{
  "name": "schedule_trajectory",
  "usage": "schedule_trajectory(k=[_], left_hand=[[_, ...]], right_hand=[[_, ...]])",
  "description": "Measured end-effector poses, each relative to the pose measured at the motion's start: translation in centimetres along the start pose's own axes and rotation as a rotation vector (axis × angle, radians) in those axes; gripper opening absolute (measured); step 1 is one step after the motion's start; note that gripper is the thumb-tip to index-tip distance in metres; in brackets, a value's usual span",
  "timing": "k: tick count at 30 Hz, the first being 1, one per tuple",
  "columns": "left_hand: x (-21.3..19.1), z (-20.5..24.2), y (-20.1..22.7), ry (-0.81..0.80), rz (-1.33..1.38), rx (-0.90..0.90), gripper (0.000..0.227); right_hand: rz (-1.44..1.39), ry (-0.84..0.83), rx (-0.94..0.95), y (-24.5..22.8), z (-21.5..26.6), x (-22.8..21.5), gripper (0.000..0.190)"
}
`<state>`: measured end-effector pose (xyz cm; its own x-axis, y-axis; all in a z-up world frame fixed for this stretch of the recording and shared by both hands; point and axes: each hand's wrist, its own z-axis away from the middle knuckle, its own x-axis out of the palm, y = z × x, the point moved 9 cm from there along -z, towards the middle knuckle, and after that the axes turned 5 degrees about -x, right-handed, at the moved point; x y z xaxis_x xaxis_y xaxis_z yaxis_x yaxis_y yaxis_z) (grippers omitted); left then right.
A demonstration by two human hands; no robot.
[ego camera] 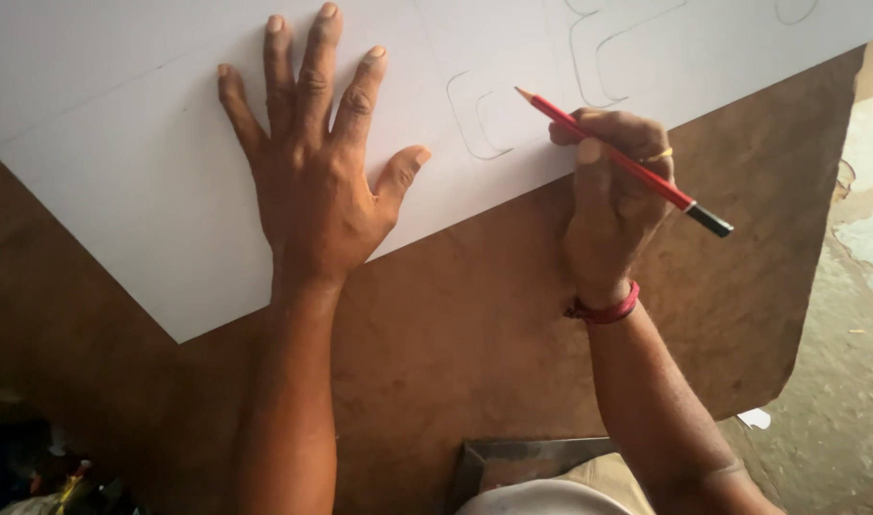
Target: The recorder is using a pencil and an eraser to sketch large characters on a sheet of paper on a workshop table.
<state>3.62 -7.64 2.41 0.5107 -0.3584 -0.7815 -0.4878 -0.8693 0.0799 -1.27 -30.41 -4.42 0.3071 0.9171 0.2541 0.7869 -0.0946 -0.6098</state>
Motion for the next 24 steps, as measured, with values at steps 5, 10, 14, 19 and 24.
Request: schedule_trajectory(k=[5,10,14,19,24], left_hand=[[-0.3,-0.3,0.2,-0.026,0.014,-0.026,0.071],[0.4,-0.1,-0.2,-0.042,0.015,-0.041,0.070],[0.6,0.1,-0.3,-0.018,-0.004,-0.027,0.071],[0.9,0.2,-0.4,-0.007,-0.013,-0.031,0.071],[0.3,-0.4,0.0,-0.034,-0.005,-0.055,0.071]], right_hand=[[0.105,-0.054,-0.041,-0.4,0.2,0.6,0.011],[0.099,-0.013,-0.040,0.0,0.1,0.0,0.011],[0.107,-0.066,-0.031,0.0,0.2,0.5,0.011],[0.111,-0.075,-0.033,0.3,0.2,0.4,0.016],[0.170,-0.113,-0.043,-0.3,0.0,1.0,0.019]])
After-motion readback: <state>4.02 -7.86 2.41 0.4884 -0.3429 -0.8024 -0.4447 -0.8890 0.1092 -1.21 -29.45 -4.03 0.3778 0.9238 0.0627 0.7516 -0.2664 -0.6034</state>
